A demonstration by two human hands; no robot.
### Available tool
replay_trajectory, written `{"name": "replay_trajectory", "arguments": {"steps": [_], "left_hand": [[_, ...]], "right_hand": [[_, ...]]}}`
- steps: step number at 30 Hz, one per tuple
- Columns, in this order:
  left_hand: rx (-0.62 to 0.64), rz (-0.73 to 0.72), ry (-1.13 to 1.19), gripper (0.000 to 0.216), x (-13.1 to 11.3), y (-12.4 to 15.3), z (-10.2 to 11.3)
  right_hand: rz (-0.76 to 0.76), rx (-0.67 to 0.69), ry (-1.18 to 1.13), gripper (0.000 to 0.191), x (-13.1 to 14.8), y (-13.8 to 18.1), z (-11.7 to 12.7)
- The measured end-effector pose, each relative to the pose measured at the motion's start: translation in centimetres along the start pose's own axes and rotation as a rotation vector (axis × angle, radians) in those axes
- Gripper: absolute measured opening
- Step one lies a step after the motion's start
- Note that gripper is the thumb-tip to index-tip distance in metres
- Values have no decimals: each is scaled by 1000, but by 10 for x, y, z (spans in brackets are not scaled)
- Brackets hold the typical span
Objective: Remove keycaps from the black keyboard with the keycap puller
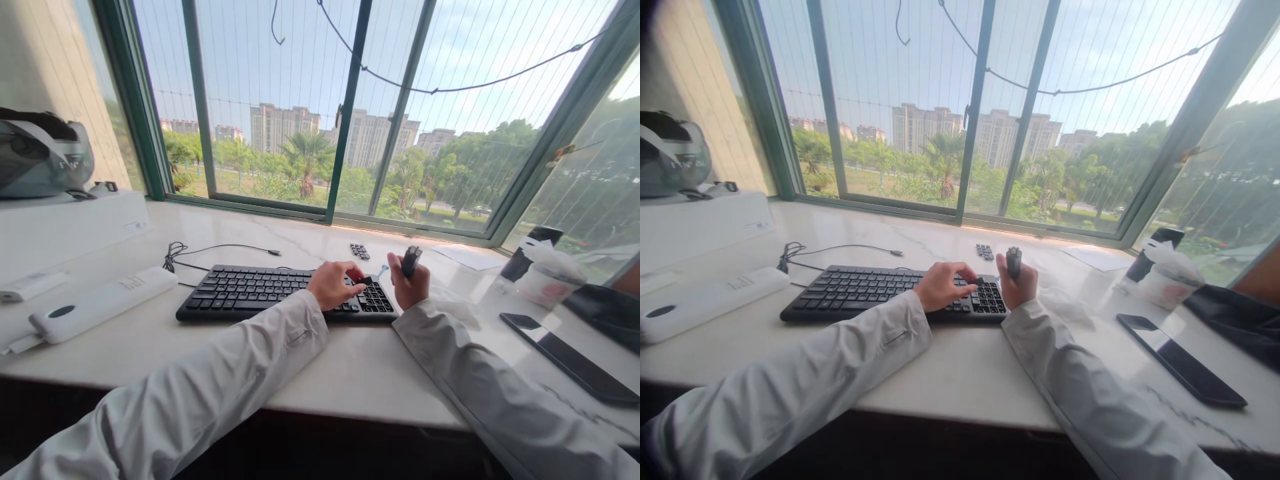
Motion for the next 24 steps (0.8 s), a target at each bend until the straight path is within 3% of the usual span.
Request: {"name": "replay_trajectory", "arguments": {"steps": [3,7,13,24], "left_hand": [[-59,11,-21,23,3,-1,6],[-119,33,-77,25,5,0,11],[-190,65,-151,28,3,3,20],[-242,53,-186,24,0,4,26]], "right_hand": [[256,42,334,40,20,5,-9],[384,194,624,29,18,9,-28],[455,208,812,27,13,7,-30],[412,297,863,24,8,11,-38]]}}
Point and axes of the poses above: each hand's wrist, its own y-axis away from the middle knuckle, its own z-axis out of the back of the hand, x = y × z, the point moved 9 cm from there along -y, towards the middle knuckle, and after that the axes turned 6 degrees about y, right-handed, at the moved point
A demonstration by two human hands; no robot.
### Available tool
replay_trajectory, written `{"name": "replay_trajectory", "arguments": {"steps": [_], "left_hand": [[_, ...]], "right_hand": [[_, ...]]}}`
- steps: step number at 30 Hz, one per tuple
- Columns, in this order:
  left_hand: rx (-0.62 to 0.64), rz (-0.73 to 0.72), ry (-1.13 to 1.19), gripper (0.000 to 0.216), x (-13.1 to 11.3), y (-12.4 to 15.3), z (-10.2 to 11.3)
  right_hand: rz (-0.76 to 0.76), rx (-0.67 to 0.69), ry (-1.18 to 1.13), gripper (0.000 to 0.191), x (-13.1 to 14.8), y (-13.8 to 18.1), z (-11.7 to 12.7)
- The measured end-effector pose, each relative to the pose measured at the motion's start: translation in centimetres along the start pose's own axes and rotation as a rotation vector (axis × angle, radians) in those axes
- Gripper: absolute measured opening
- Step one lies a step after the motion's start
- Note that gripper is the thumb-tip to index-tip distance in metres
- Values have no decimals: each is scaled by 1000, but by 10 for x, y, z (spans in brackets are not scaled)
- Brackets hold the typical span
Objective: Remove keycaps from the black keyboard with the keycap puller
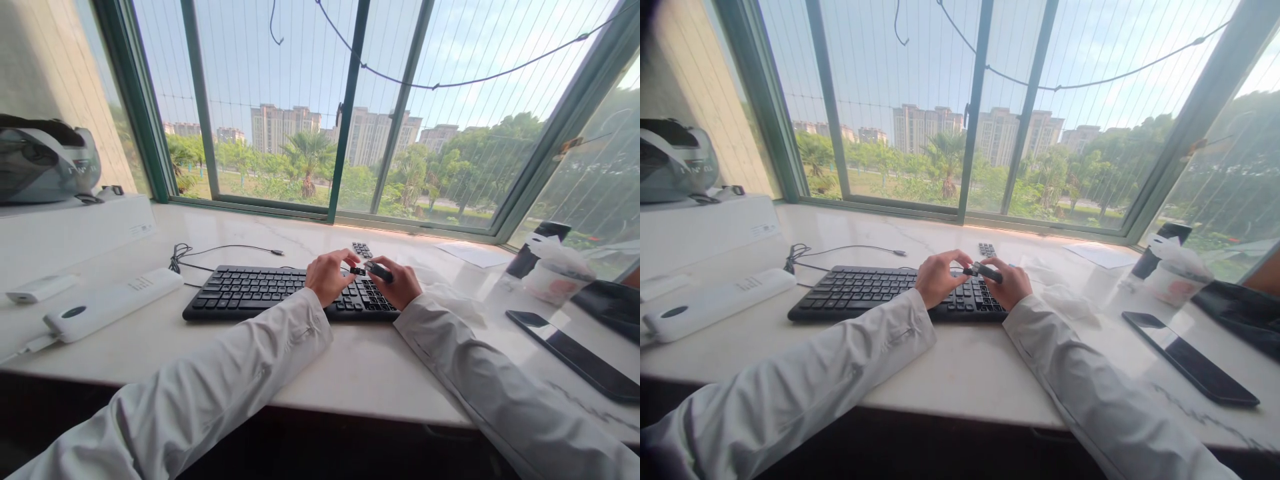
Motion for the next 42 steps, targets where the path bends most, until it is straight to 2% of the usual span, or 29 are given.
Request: {"name": "replay_trajectory", "arguments": {"steps": [9,15,24,29,33,36,39,42], "left_hand": [[74,60,-44,21,4,1,-7],[108,81,-101,20,5,1,-11],[151,49,-164,21,9,2,-18],[151,-54,-248,21,-2,3,-16],[131,-67,-321,24,-6,2,-11],[138,-48,-352,25,-3,0,-11],[179,-33,-393,24,4,-1,-13],[177,-7,-436,23,11,-3,-11]], "right_hand": [[-10,32,0,29,-1,0,-4],[-18,-5,5,32,-4,-2,-2],[18,7,22,28,-5,-2,-6],[-10,23,-2,31,-5,-2,-7],[-126,-51,-41,35,-19,-6,3],[-262,-76,43,35,-40,-9,11],[-356,10,160,30,-59,-10,10],[-379,126,226,27,-71,-9,1]]}}
Point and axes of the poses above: each hand's wrist, its own y-axis away from the middle knuckle, its own z-axis out of the back of the hand, x = y × z, the point moved 9 cm from there along -y, towards the middle knuckle, and after that the axes turned 6 degrees about y, right-handed, at the moved point
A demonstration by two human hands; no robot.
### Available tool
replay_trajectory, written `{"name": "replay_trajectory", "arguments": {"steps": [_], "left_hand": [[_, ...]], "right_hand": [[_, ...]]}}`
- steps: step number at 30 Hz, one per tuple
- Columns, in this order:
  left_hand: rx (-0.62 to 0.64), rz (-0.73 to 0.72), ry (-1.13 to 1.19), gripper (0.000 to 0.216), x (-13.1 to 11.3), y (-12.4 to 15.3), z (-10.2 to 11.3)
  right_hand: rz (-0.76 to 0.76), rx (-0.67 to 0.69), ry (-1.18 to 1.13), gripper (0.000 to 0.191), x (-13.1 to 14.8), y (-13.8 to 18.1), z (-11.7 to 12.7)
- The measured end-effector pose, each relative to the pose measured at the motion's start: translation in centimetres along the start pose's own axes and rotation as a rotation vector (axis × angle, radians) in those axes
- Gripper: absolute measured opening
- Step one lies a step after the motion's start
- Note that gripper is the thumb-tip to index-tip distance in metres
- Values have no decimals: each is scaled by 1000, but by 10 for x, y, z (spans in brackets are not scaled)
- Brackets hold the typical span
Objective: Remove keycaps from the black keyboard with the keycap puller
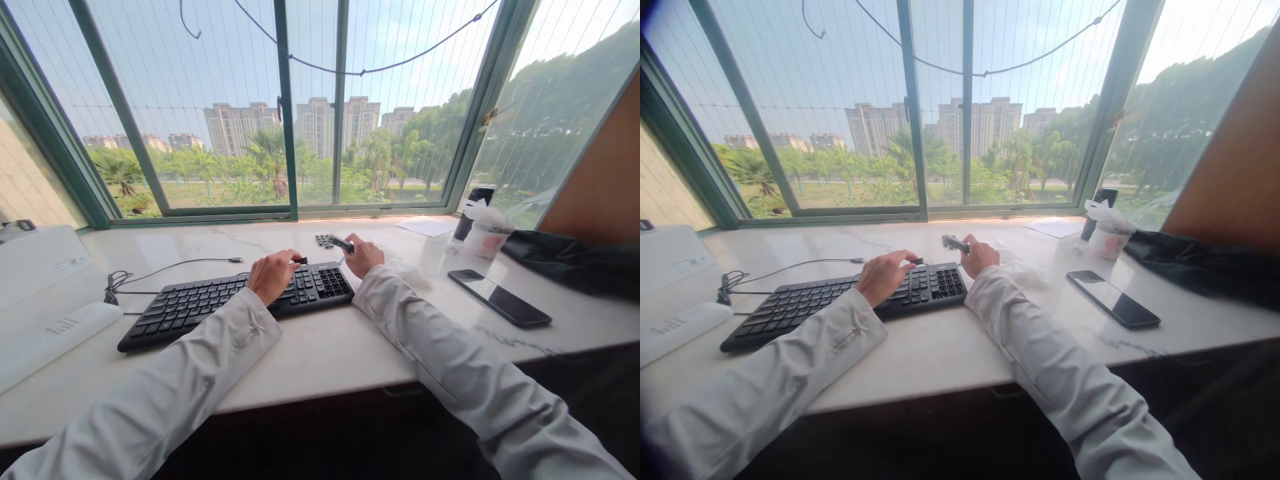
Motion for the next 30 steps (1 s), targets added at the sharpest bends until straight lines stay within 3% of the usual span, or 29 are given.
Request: {"name": "replay_trajectory", "arguments": {"steps": [5,9,17,23,30], "left_hand": [[-20,27,-73,23,8,-5,7],[93,-5,-138,23,9,-24,-2],[368,-73,-209,26,8,-94,-56],[321,-15,-211,25,15,-136,-93],[294,23,-153,30,27,-148,-123]], "right_hand": [[38,54,56,29,-1,-2,-6],[51,63,75,32,-1,-4,-4],[50,170,107,29,-6,-6,-20],[31,178,111,29,-10,-6,-19],[7,195,120,28,-15,-8,-20]]}}
Point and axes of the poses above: each hand's wrist, its own y-axis away from the middle knuckle, its own z-axis out of the back of the hand, x = y × z, the point moved 9 cm from there along -y, towards the middle knuckle, and after that the axes turned 6 degrees about y, right-handed, at the moved point
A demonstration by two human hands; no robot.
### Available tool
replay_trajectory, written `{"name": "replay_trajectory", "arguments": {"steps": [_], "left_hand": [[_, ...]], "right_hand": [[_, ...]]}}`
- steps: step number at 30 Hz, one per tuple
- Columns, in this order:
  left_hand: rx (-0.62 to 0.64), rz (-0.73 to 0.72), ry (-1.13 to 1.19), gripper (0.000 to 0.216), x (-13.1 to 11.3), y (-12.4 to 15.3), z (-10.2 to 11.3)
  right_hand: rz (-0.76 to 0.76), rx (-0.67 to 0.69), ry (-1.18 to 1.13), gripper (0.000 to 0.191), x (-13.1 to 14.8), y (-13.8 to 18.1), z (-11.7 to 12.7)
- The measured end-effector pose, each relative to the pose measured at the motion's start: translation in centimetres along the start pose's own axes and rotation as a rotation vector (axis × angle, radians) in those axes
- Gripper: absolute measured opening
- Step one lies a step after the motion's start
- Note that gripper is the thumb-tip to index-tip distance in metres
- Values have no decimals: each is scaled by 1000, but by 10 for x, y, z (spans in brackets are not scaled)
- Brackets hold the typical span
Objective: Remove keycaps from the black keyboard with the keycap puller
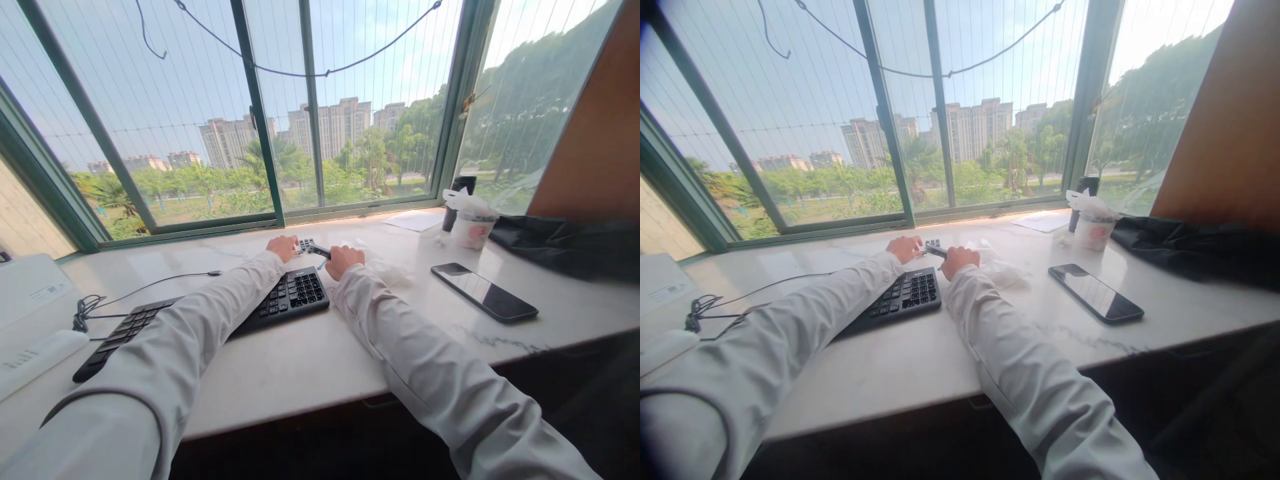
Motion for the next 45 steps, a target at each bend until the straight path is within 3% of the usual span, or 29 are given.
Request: {"name": "replay_trajectory", "arguments": {"steps": [27,31,36,42,45], "left_hand": [[-66,-15,64,36,-3,1,3],[-93,-3,57,34,-2,7,16],[-144,-21,52,33,-8,30,50],[-181,-22,78,31,-18,84,95],[-207,27,98,28,-17,113,98]], "right_hand": [[16,-5,6,28,2,-4,-4],[12,-2,15,27,2,-2,-2],[17,-18,11,27,4,-1,1],[29,-104,-25,26,5,-1,10],[46,-129,-30,26,6,0,14]]}}
Point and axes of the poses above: each hand's wrist, its own y-axis away from the middle knuckle, its own z-axis out of the back of the hand, x = y × z, the point moved 9 cm from there along -y, towards the middle knuckle, and after that the axes turned 6 degrees about y, right-handed, at the moved point
